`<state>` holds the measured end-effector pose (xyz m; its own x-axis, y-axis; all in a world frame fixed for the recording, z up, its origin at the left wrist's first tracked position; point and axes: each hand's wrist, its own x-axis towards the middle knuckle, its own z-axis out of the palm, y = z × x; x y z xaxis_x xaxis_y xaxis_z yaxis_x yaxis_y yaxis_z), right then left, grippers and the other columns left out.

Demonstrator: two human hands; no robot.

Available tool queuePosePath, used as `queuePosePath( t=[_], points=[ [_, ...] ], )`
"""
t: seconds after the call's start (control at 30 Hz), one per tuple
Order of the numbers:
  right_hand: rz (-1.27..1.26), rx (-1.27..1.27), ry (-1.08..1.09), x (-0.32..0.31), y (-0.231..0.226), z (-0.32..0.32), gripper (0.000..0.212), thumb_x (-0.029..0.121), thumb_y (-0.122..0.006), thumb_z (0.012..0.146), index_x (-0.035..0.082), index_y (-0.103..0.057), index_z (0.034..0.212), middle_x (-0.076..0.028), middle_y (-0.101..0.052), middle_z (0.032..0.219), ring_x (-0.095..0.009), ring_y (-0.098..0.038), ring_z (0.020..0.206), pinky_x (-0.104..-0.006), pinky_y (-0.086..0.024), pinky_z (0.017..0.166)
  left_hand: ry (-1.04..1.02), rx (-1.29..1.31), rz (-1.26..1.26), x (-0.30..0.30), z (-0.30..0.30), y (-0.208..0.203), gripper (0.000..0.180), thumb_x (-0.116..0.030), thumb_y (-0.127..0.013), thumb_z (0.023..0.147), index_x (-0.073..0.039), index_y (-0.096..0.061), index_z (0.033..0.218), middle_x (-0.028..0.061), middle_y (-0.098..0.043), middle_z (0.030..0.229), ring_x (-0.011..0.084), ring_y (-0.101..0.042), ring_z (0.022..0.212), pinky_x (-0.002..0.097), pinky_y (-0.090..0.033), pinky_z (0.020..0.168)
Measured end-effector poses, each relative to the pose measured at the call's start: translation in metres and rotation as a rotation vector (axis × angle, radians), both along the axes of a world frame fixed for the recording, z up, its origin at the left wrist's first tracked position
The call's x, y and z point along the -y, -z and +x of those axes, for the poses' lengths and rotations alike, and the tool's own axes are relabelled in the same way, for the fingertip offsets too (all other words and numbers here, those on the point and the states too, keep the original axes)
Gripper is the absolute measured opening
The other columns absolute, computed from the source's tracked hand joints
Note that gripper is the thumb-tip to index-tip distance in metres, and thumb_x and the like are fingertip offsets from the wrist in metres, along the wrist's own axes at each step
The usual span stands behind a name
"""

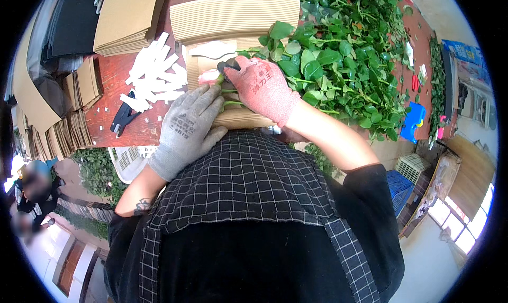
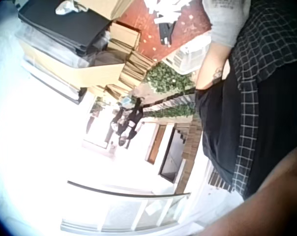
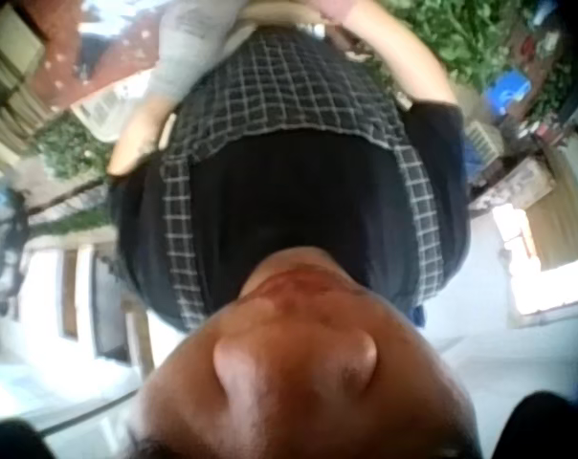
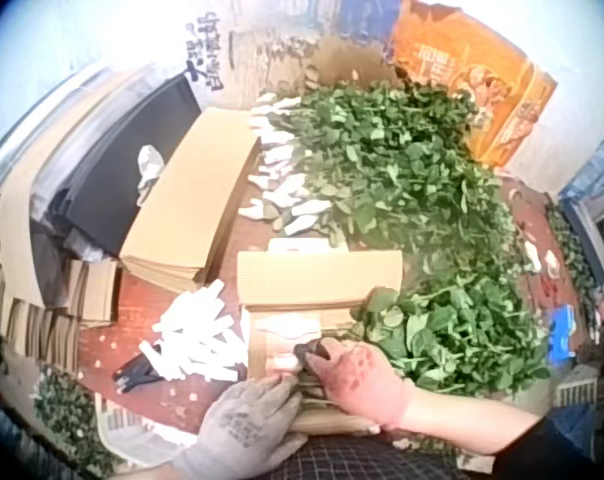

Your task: The person bundles pink roses into cardboard sleeves and secures them using a stapler. They take stems from a pile on the table, place them inside a folded cardboard wrap, and staple the wrap closed by hand.

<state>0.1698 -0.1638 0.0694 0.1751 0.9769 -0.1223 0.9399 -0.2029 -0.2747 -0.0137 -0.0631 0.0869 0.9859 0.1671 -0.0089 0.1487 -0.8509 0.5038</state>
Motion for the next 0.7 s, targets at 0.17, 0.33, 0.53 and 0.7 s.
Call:
queuePosePath(
  t=[0.17,0.33,0.53,0.7],
  points=[
    [0.096,0.045,-0.058,0.005,0.005,-0.002,0.039,0.013,-0.067,0.07,0.009,-0.065,0.109,-0.013,-0.059,0.106,-0.031,-0.062,0.089,-0.0401,-0.053,0.074,0.023,0.015,0.001,-0.013,0.006,0.001,0.058,-0.03,-0.073,0.074,-0.001,-0.055,0.121,0.016,-0.05,0.132,0.0311,-0.046,0.125,0.0441,-0.036,0.105],
    [0.286,0.003,-0.044,0.0,-0.011,0.004,0.037,0.014,-0.062,0.078,0.009,-0.062,0.114,-0.013,-0.058,0.104,-0.028,-0.064,0.083,-0.0377,-0.053,0.068,-0.046,-0.006,0.059,-0.005,0.015,0.006,0.061,-0.035,-0.069,0.079,0.0,-0.052,0.126,0.0192,-0.046,0.137,0.0335,-0.042,0.129,0.045,-0.034,0.108],
    [0.161,0.128,0.051,-0.016,-0.004,0.008,0.031,0.014,-0.058,0.081,0.009,-0.06,0.111,-0.015,-0.061,0.094,-0.029,-0.065,0.08,-0.0377,-0.054,0.066,-0.004,-0.002,0.041,-0.006,0.015,0.013,0.064,-0.037,-0.068,0.079,0.002,-0.053,0.127,0.0217,-0.045,0.139,0.0386,-0.042,0.13,0.0473,-0.034,0.107],
    [0.149,0.139,-0.02,-0.007,0.003,0.006,0.037,0.014,-0.061,0.078,0.01,-0.061,0.115,-0.011,-0.059,0.098,-0.028,-0.063,0.083,-0.0374,-0.052,0.07,-0.006,0.055,0.0,-0.014,0.017,0.011,0.051,-0.033,-0.063,0.084,0.0,-0.054,0.122,0.0211,-0.051,0.13,0.0348,-0.051,0.12,0.043,-0.041,0.1]
  ],
)
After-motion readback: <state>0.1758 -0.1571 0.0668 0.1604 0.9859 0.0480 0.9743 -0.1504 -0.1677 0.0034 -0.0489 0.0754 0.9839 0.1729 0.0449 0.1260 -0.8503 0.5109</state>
